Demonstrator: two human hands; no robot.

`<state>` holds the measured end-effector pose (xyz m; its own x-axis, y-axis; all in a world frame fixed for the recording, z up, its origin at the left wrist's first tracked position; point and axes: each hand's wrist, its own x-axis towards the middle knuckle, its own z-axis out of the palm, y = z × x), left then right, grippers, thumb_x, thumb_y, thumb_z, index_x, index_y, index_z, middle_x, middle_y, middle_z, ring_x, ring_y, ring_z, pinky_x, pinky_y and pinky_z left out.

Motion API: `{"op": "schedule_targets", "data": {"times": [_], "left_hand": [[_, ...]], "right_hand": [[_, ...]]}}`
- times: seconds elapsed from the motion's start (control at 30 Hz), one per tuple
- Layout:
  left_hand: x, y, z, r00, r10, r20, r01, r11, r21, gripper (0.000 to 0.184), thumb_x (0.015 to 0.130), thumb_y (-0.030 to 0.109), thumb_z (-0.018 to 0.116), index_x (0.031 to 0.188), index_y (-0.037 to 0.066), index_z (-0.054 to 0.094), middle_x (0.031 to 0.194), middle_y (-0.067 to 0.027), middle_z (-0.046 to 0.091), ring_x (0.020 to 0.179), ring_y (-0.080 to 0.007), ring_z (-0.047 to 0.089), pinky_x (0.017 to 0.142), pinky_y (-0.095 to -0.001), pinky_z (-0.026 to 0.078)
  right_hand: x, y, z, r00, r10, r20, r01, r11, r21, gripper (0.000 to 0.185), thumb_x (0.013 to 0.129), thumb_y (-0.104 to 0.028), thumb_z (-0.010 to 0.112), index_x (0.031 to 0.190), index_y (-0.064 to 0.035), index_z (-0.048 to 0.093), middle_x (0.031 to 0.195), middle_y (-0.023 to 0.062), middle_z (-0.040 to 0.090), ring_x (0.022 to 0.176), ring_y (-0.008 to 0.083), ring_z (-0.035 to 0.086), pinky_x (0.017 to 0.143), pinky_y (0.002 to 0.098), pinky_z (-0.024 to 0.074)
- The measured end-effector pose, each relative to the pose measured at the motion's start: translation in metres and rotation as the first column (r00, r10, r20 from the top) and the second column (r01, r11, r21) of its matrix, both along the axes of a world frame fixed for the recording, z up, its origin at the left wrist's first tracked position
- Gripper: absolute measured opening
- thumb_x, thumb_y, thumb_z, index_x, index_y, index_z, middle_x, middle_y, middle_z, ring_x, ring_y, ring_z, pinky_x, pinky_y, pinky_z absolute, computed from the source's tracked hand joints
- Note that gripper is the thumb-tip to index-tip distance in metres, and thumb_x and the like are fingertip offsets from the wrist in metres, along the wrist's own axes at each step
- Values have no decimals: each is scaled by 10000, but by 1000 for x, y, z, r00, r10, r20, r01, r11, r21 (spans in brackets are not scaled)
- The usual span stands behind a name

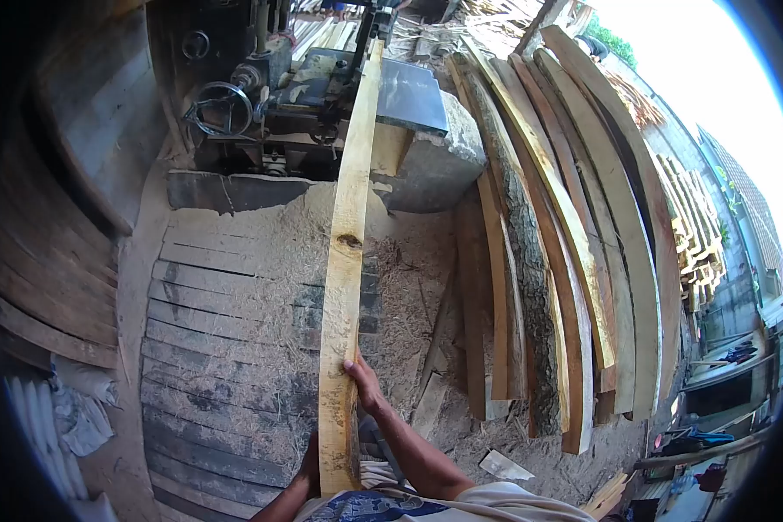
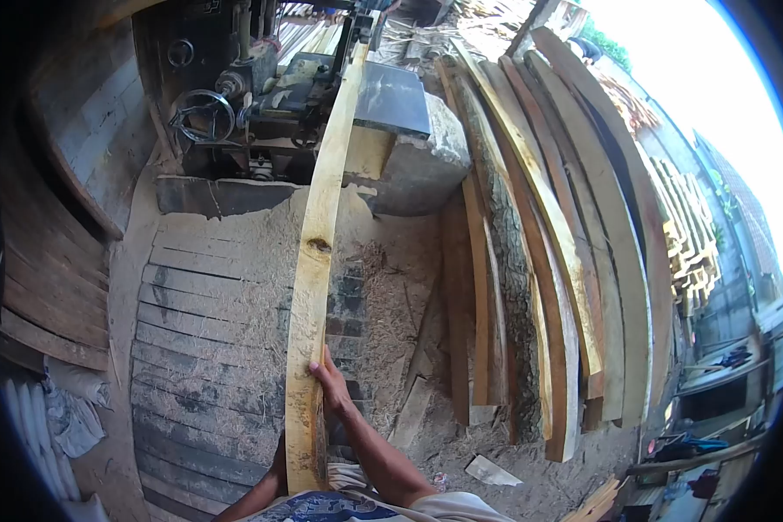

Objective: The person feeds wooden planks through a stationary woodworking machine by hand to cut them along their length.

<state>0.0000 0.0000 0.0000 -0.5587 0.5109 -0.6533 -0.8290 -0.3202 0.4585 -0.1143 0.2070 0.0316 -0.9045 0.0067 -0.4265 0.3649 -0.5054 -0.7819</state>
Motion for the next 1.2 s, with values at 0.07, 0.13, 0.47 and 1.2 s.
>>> {"op": "schedule_targets", "data": {"times": [0.07,0.13,0.47,1.2], "left_hand": [[0,1,14,989,21,147,-34,996,86,462,1036,451,414,1330,108,512,1095,-57,630,922,-171,650,771,-338,575],[-60,24,22,984,58,171,-73,994,77,456,1037,447,413,1319,105,517,1083,-53,632,908,-173,652,768,-340,575],[-163,65,-55,996,-71,55,70,997,20,777,968,721,275,1460,143,438,1270,-66,603,1067,-219,620,950,-396,504],[-427,179,-17,993,-27,116,21,998,57,616,998,585,350,1401,133,465,1170,-50,613,989,-191,635,861,-369,536]], "right_hand": [[4,-2,3,1000,-9,-10,9,998,68,817,953,-359,595,1591,-113,149,1471,93,428,1290,196,439,1079,325,359],[-54,19,9,1000,-9,-17,9,999,44,816,950,-358,599,1590,-111,156,1465,91,432,1287,195,438,1071,326,367],[-174,74,-10,999,-35,-20,37,996,78,902,932,-376,623,1589,-65,91,1534,106,367,1342,192,400,1097,308,332],[-429,182,-24,998,-33,-48,33,999,7,777,943,-371,576,1571,-79,224,1469,90,441,1301,200,443,1100,331,340]]}}
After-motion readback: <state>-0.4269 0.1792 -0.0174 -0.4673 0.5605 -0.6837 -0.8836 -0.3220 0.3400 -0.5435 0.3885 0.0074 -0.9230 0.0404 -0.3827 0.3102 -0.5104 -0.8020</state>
